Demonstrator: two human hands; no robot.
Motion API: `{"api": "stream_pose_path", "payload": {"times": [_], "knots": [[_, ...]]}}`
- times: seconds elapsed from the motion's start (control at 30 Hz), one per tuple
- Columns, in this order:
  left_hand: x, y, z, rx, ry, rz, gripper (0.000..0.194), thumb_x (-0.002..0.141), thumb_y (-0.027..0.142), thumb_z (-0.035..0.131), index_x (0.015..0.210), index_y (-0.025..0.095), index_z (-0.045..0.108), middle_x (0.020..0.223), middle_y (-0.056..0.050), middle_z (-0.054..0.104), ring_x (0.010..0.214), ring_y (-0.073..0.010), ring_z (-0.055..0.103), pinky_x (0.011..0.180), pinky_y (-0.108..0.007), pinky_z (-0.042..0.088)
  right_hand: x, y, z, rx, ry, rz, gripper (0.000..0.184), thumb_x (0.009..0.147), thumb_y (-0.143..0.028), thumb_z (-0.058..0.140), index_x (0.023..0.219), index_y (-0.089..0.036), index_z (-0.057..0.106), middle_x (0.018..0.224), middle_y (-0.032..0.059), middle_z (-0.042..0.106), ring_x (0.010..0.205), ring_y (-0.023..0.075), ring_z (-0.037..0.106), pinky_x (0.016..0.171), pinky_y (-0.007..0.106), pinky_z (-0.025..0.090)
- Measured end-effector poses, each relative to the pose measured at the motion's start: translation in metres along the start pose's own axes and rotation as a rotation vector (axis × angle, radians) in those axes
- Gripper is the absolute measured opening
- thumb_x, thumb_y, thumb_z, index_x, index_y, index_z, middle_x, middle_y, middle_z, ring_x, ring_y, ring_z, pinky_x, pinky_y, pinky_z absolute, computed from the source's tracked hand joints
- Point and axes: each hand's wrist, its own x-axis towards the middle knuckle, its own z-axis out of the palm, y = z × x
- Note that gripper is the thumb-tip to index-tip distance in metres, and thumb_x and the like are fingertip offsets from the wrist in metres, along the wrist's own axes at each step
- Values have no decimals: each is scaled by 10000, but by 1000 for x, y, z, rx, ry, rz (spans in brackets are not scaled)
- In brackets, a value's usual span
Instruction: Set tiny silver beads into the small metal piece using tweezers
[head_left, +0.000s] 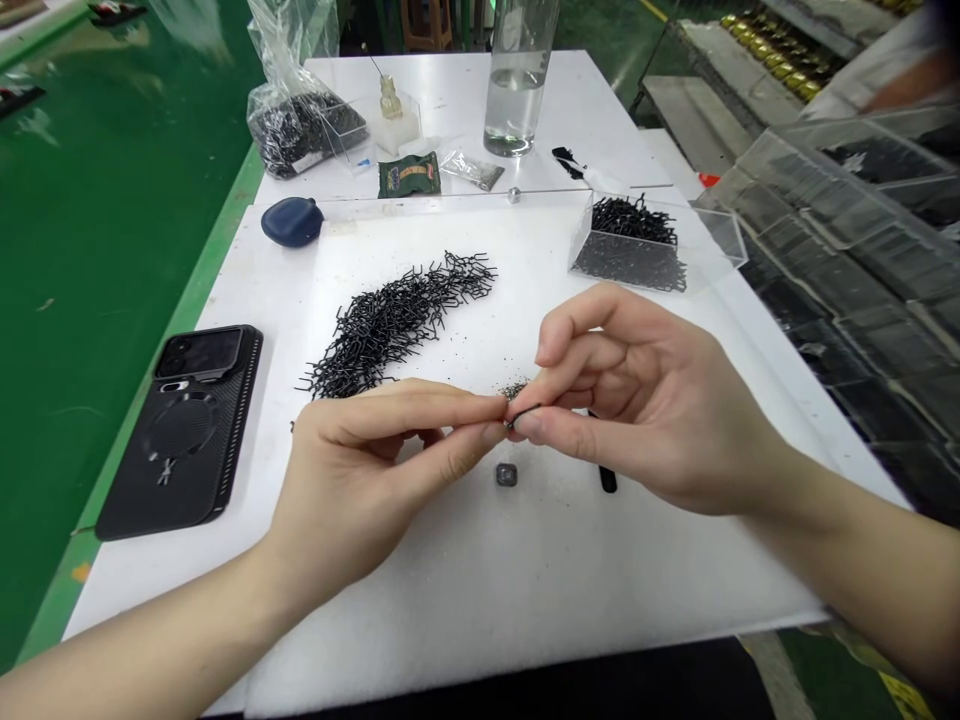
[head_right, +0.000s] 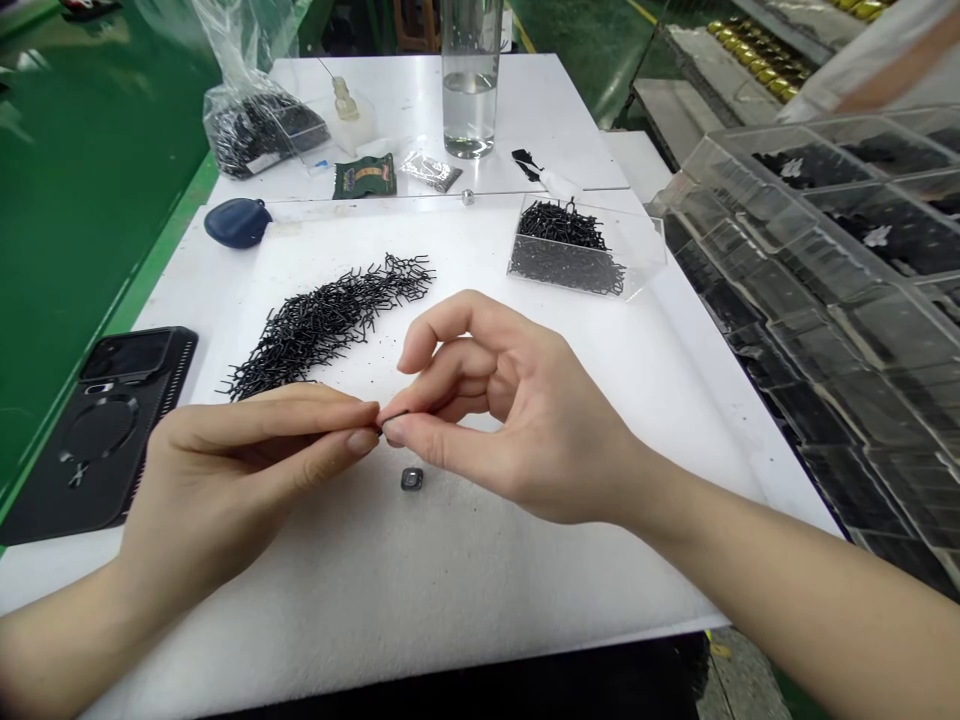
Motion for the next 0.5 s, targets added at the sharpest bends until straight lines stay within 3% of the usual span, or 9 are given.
{"api": "stream_pose_path", "payload": {"times": [0.2, 0.37, 0.43, 0.5], "knots": [[0, 1, 2, 18, 15, -19, 196, 890, 159, 986, 947, 343, 952, 989, 0, 918, 913, -232, 876, 833, -306, 748, -2, 3, -3, -12, -8, -10, 457, 858, 38, 898, 1051, -314, 678, 920, -81, 885, 885, 169, 895, 850, 232, 756], [0, 6, 1, 29, 90, 13, 226, 921, 171, 958, 1063, 345, 937, 915, 25, 880, 770, -150, 780, 693, -237, 658, -1, 2, -3, 57, -21, 2, 469, 849, 37, 914, 1069, -299, 670, 937, -78, 890, 900, 153, 896, 875, 221, 741], [-3, 7, -4, 11, 87, 75, 172, 990, 228, 923, 1095, 364, 910, 890, 35, 835, 788, -137, 742, 714, -230, 637, 4, 0, -5, 58, 37, -23, 454, 845, -8, 940, 1091, -292, 686, 920, -69, 892, 857, 164, 895, 820, 236, 745], [-13, 5, -9, 67, 27, 160, 79, 1054, 392, 876, 1006, 331, 860, 810, 15, 761, 757, -154, 700, 661, -253, 608, 11, -2, -12, -1, 163, -91, 422, 841, -77, 968, 1112, -290, 725, 892, -60, 889, 818, 179, 890, 716, 249, 732]]}}
